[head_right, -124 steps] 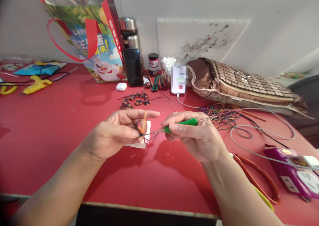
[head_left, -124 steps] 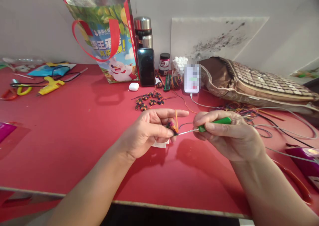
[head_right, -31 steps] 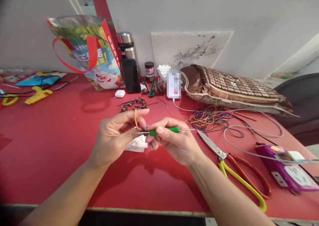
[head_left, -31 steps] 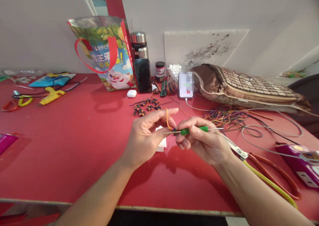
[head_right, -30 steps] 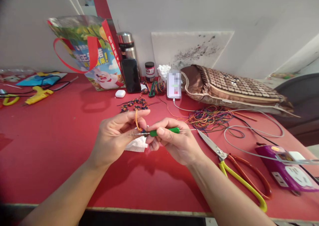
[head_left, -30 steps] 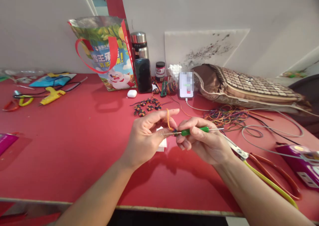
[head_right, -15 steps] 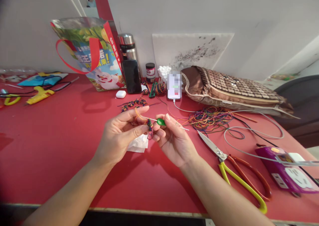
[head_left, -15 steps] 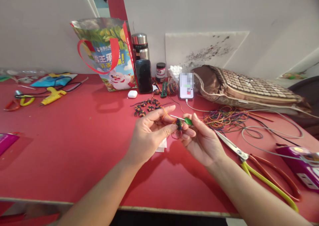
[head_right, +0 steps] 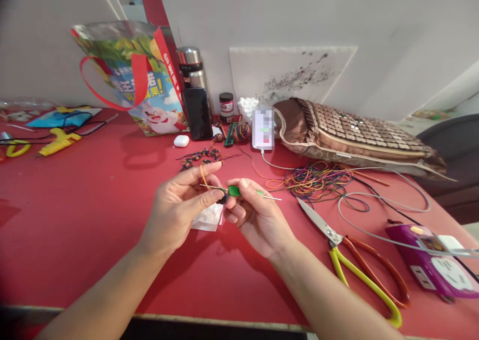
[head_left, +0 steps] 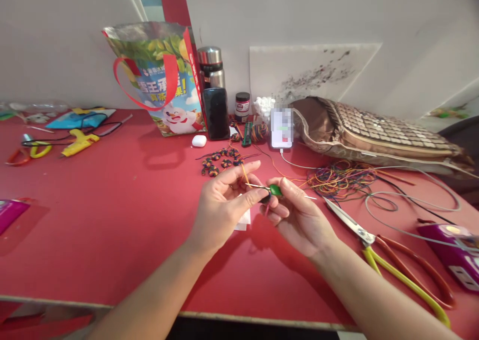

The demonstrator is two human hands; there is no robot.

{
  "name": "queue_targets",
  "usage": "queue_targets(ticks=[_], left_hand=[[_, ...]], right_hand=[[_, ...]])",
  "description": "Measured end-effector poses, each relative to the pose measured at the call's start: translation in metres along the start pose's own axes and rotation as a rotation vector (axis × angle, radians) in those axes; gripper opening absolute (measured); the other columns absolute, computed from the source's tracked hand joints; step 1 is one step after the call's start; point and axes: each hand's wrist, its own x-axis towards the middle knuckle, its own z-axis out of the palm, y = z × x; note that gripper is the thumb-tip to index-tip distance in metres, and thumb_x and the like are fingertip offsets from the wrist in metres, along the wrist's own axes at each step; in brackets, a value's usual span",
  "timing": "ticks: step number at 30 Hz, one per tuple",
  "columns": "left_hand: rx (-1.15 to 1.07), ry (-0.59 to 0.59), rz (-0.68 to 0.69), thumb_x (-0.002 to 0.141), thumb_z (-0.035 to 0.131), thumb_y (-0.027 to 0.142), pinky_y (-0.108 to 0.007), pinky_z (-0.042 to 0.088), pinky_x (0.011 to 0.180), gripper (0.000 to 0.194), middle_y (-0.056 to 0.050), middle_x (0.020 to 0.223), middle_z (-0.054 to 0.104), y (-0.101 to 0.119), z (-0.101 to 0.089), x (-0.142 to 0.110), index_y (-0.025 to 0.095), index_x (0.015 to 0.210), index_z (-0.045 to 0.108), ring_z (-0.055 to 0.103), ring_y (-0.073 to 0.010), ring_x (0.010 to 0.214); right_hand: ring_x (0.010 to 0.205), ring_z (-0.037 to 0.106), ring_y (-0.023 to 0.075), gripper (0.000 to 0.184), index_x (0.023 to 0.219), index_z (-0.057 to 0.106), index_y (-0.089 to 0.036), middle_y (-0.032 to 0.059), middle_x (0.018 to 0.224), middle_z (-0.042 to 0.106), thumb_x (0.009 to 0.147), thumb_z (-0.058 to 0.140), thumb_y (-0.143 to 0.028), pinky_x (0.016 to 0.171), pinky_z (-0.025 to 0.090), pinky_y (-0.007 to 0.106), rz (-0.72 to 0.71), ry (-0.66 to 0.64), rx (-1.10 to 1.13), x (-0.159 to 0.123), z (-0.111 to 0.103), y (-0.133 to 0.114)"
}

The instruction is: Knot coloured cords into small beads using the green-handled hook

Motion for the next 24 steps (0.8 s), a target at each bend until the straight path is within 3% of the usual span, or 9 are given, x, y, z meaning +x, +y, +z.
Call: queue_targets(ticks=[13,16,21,24], left_hand=[[0.255,0.08,0.006,0.075,0.088,0.015,-0.023,0.054,0.069,0.038,0.0,0.082,0.073,-0.0005,-0.0018,0.0001,0.023,0.113,0.088,0.064,-0.0101,0.074],[0.204,0.083,-0.02,0.075,0.09,0.016,-0.021,0.054,0.064,0.038,0.0,0.081,0.074,-0.0005,-0.0035,0.002,0.023,0.112,0.088,0.065,-0.0095,0.07],[0.104,0.074,-0.109,0.071,0.095,0.017,-0.017,0.043,0.045,0.037,0.004,0.069,0.07,0.0024,-0.0052,0.0049,0.022,0.107,0.087,0.052,-0.0031,0.046],[0.092,0.084,-0.134,0.071,0.093,0.015,-0.017,0.048,0.048,0.035,0.004,0.072,0.07,0.0055,-0.0037,0.0049,0.021,0.105,0.086,0.061,-0.0052,0.049]], right_hand=[[0.051,0.039,0.0052,0.021,0.09,0.085,-0.017,-0.0036,0.065,0.064,0.086,0.089,-0.037,0.053,0.049,0.016,0.044,-0.015,0.089,0.002,-0.0011,0.0019],[0.052,0.043,0.0038,0.024,0.092,0.087,-0.016,-0.0022,0.068,0.069,0.082,0.093,-0.038,0.054,0.051,0.015,0.041,0.002,0.098,0.0009,0.0014,0.0014],[0.057,0.054,0.0031,0.032,0.096,0.088,-0.014,0.0012,0.076,0.079,0.073,0.1,-0.031,0.057,0.054,0.014,0.022,0.08,0.111,-0.0004,0.0043,0.0024],[0.055,0.055,0.0034,0.033,0.097,0.088,-0.012,0.0025,0.075,0.08,0.073,0.101,-0.032,0.055,0.054,0.014,0.009,0.107,0.104,0.0003,0.0046,0.0034]])
